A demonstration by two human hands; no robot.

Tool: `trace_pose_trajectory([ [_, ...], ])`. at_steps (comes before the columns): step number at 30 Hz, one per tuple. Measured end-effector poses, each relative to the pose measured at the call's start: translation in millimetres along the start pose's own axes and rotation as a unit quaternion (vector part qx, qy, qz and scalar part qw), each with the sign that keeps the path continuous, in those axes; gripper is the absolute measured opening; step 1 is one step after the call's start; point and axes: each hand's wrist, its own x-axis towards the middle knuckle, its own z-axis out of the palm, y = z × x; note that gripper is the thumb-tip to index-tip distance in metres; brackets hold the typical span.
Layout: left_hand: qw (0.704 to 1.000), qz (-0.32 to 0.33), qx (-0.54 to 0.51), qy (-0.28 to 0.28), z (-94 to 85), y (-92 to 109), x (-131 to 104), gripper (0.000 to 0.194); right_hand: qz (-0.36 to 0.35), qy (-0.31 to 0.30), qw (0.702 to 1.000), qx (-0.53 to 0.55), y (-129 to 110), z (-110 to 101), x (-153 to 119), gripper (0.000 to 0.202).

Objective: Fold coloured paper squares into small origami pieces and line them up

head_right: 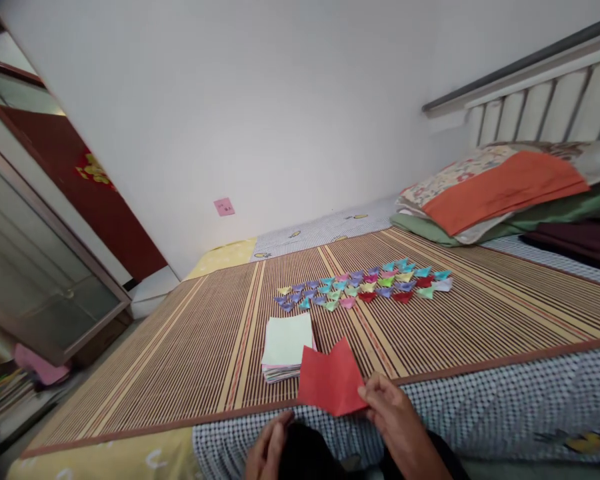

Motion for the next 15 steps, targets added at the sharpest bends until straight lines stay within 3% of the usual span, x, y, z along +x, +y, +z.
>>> trace_pose_trajectory([
  [2, 0.969, -0.129, -0.166, -0.127, 14.6, 32.7, 3.4, 0.079, 0.019, -0.054, 0.998, 0.029, -7.9, 2.2, -15.9, 0.043],
  [3, 0.945, -0.165, -0.213, -0.184, 21.6, 48.3, 4.5, 0.081, 0.010, -0.070, 0.997, 0.030, -12.9, 3.2, -22.1, 0.043],
  [4, 0.932, -0.169, -0.245, -0.204, 28.0, 62.3, 5.1, 0.075, 0.009, -0.096, 0.995, 0.020, -18.3, 3.9, -27.3, 0.044],
  [7, 0.930, -0.133, -0.287, -0.187, 41.4, 91.5, 3.8, 0.051, -0.007, -0.098, 0.995, 0.018, -34.5, 4.0, -38.3, 0.044],
  [10, 0.948, -0.102, -0.264, -0.145, 45.8, 106.5, 0.4, 0.043, -0.027, -0.097, 0.995, 0.019, -48.6, 1.4, -43.5, 0.039],
  [15, 0.976, -0.030, -0.152, -0.153, 43.0, 127.9, -2.9, 0.041, -0.022, -0.129, 0.991, 0.003, -74.2, 6.2, -38.7, 0.031],
])
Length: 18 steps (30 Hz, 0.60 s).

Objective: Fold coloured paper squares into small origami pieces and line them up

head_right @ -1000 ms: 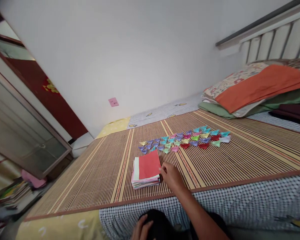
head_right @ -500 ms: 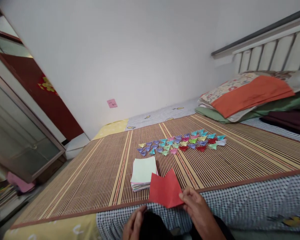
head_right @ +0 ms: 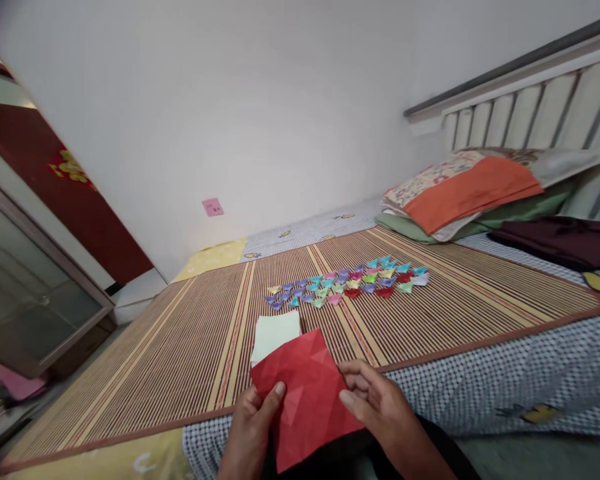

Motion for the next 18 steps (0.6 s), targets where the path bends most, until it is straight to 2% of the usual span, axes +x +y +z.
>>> trace_pose_trajectory([
  [3, 0.998, 0.020, 0.047, -0.035, 1.1, 9.7, 1.5, 0.040, 0.018, -0.051, 0.998, -0.038, -12.4, 10.7, 13.8, 0.029],
  [6, 0.994, 0.025, 0.074, -0.072, -1.3, 15.9, 7.5, 0.036, -0.003, -0.038, 0.997, -0.063, -19.4, 21.6, 31.5, 0.027],
  [8, 0.995, 0.029, 0.064, -0.077, -5.0, 20.0, 13.5, 0.036, -0.013, -0.037, 0.997, -0.063, -23.0, 25.7, 43.8, 0.026],
  [11, 0.998, 0.033, 0.024, -0.047, -12.2, 26.6, 24.7, 0.034, -0.034, -0.041, 0.997, -0.064, -28.2, 26.1, 62.6, 0.020],
  [14, 0.999, 0.014, -0.007, -0.032, -19.6, 32.7, 38.4, 0.023, -0.059, -0.035, 0.995, -0.073, -33.1, 22.5, 82.8, 0.013],
  [16, 0.998, 0.024, -0.013, -0.058, -24.5, 37.4, 49.4, 0.011, -0.069, -0.033, 0.996, -0.049, -36.5, 19.7, 97.2, 0.011],
  [18, 0.994, 0.048, -0.017, -0.098, -29.7, 44.1, 61.9, 0.008, -0.089, -0.038, 0.995, -0.014, -40.8, 17.2, 111.7, 0.014],
])
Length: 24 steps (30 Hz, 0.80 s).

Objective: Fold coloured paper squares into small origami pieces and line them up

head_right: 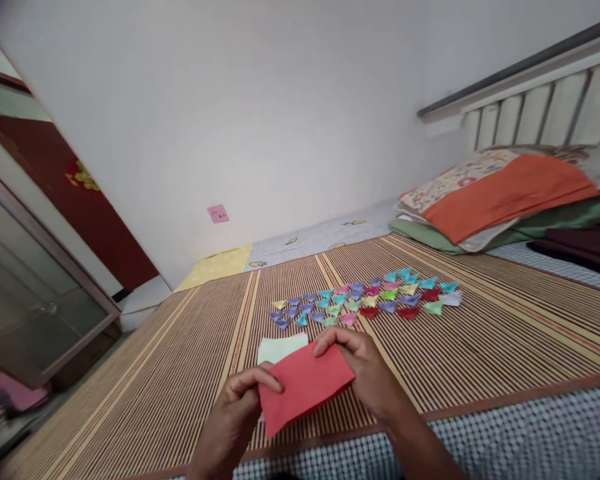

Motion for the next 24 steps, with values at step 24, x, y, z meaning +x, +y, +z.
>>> trace_pose_trajectory([
  [24, 0.992, 0.034, -0.039, 0.116, 27.7, -20.0, 96.5, 0.032, -0.003, -0.079, 0.995, 0.059, 18.7, -15.3, 57.7, 0.041],
])
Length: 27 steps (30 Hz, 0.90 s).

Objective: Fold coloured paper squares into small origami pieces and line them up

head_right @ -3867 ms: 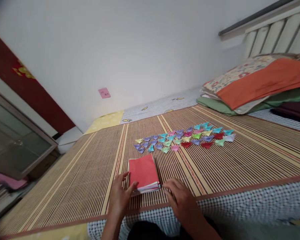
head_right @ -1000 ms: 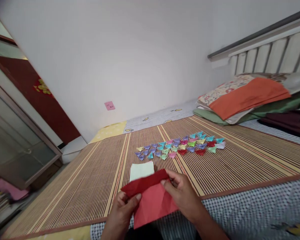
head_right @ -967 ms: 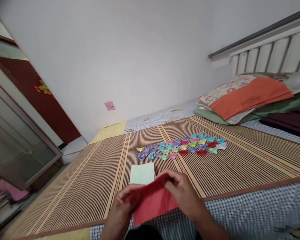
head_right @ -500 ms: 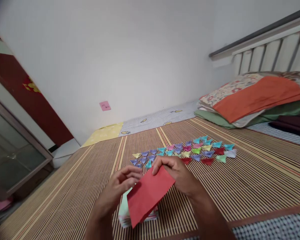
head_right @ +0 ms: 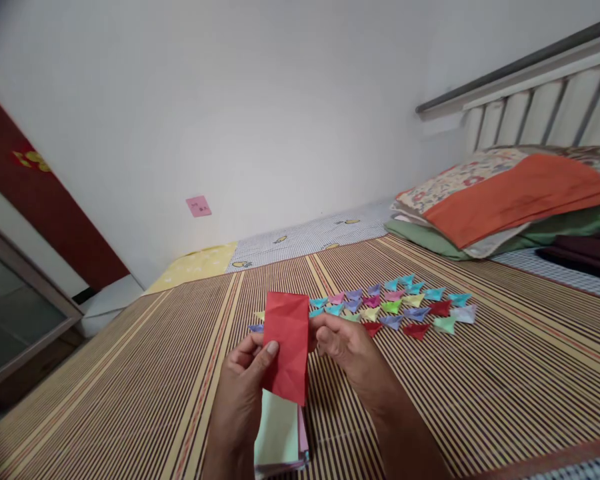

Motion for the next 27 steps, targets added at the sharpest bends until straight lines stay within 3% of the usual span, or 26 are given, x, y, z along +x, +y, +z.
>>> trace_pose_trajectory([
  [4, 0.999, -0.007, -0.041, 0.015, 1.4, -2.1, -0.9, 0.031, 0.007, 0.038, 0.996, -0.082, 0.1, 6.6, 7.1, 0.037],
  [7, 1.000, -0.004, -0.014, -0.007, -4.9, -0.9, -0.6, 0.031, 0.012, 0.099, 0.985, -0.140, 3.4, 12.7, 14.3, 0.039],
  [9, 0.999, 0.014, 0.032, 0.002, -12.7, 1.5, 0.0, 0.035, 0.016, 0.103, 0.984, -0.147, 6.3, 15.1, 17.2, 0.039],
  [14, 0.972, 0.078, 0.192, 0.110, -28.4, 15.5, -3.7, 0.036, -0.010, 0.142, 0.976, -0.164, 13.6, 15.0, 18.3, 0.035],
  [17, 0.981, 0.037, 0.175, 0.075, -27.0, 23.0, -8.5, 0.048, -0.038, 0.174, 0.958, -0.226, 15.6, 15.2, 19.1, 0.026],
  [19, 0.988, 0.014, 0.155, 0.025, -23.9, 23.5, -9.4, 0.056, -0.062, 0.159, 0.952, -0.253, 15.5, 16.8, 20.3, 0.019],
  [22, 0.992, 0.005, 0.127, -0.016, -21.5, 17.3, -6.2, 0.043, -0.111, 0.104, 0.956, -0.253, 14.4, 19.8, 21.8, 0.012],
  [25, 0.995, 0.013, 0.094, 0.003, -23.8, 9.0, -1.0, 0.025, -0.136, 0.082, 0.954, -0.256, 14.1, 21.3, 22.0, 0.014],
  [27, 0.995, 0.024, 0.099, 0.023, -26.6, 5.4, 1.2, 0.026, -0.132, 0.084, 0.949, -0.274, 14.9, 21.2, 21.9, 0.016],
])
